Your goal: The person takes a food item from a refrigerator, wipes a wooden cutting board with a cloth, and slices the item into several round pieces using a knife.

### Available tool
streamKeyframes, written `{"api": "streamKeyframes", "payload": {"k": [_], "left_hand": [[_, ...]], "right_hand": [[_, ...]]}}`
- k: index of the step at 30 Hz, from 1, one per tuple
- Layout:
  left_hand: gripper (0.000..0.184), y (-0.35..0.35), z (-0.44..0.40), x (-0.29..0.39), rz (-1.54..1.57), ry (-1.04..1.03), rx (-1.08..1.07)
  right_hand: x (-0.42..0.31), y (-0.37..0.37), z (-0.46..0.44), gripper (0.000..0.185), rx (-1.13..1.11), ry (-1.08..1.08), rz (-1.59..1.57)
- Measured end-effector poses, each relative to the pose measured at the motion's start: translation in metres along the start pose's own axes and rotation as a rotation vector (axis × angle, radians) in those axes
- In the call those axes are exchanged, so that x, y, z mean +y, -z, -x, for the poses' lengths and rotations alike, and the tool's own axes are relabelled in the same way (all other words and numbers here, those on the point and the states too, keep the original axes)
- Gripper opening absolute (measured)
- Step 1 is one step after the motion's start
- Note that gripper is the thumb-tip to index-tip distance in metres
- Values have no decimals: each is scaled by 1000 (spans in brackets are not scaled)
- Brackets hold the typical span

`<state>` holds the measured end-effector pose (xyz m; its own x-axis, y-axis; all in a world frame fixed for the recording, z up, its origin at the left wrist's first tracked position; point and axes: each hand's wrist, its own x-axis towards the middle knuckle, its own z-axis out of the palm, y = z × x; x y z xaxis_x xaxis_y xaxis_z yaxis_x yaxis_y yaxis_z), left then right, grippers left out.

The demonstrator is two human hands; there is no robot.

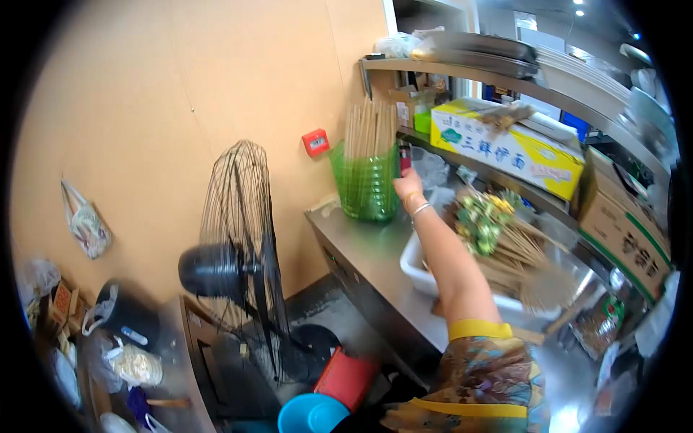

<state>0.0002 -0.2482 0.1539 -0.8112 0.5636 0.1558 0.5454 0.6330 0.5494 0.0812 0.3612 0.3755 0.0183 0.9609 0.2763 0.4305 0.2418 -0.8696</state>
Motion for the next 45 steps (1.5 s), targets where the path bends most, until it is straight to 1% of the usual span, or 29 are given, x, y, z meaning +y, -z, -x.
{"api": "streamKeyframes", "payload": {"k": [1,2,3,4,5,8,10,11,13,14,15,17,18,20,21,23,24,26,27,29,33,35,36,37,39,41,43,44,45], "left_hand": [[51,-9,-17,8,-7,24,-11],[51,-17,-34,14,-14,50,-26],[51,-26,-53,23,-25,83,-34],[51,-32,-70,31,-33,113,-47],[51,-41,-88,38,-45,128,-66],[51,-66,-138,61,-76,220,-104],[51,-82,-166,72,-91,265,-132],[51,-90,-178,77,-96,281,-151],[51,-103,-200,84,-104,308,-186],[51,-109,-208,87,-104,313,-206],[51,-113,-215,90,-108,318,-229],[51,-121,-229,94,-106,325,-262],[51,-124,-233,95,-108,330,-274],[51,-129,-239,96,-106,339,-297],[51,-130,-242,96,-106,340,-309],[51,-132,-245,96,-105,343,-334],[51,-134,-244,96,-103,341,-347],[51,-133,-243,94,-95,341,-367],[51,-133,-241,93,-91,341,-378],[51,-130,-234,91,-76,338,-397],[51,-124,-211,76,-38,336,-447],[51,-120,-191,64,-13,340,-477],[51,-117,-178,54,0,346,-499],[51,-115,-163,43,14,353,-522],[51,-111,-126,17,60,373,-592],[51,-108,-80,-24,138,382,-700],[51,-106,-30,-71,280,283,-834],[51,-102,-8,-74,395,198,-836],[51,-69,-4,-30,523,104,-818]], "right_hand": [[6,-15,-33,34,-17,-124,-7],[18,-33,-59,35,60,-185,-8],[43,-56,-99,37,33,-199,3],[46,-68,-117,38,115,-262,-15],[54,-75,-136,40,98,-284,-8],[94,-117,-204,42,162,-296,66],[107,-127,-230,51,515,254,272],[114,-129,-244,51,505,244,279],[126,-124,-276,56,48,249,389],[130,-128,-286,50,-8,132,351],[138,-130,-290,50,-12,118,361],[144,-131,-296,51,-67,165,227],[157,-141,-306,51,-65,164,224],[189,-167,-326,53,-6,227,63],[189,-170,-325,53,-7,225,59],[187,-171,-319,59,11,159,-109],[188,-172,-317,59,14,156,-109],[188,-175,-305,59,243,159,46],[185,-171,-296,59,241,157,48],[179,-152,-276,62,412,73,81],[154,-111,-220,66,425,13,97],[142,-93,-193,67,368,20,168],[129,-84,-177,65,301,-31,161],[121,-77,-162,65,300,-18,158],[102,-69,-129,68,221,148,171],[66,-50,-90,68,136,190,179],[32,-34,-46,68,42,380,84],[12,-19,-20,67,-16,456,11],[-6,0,9,67,-53,493,14]]}}
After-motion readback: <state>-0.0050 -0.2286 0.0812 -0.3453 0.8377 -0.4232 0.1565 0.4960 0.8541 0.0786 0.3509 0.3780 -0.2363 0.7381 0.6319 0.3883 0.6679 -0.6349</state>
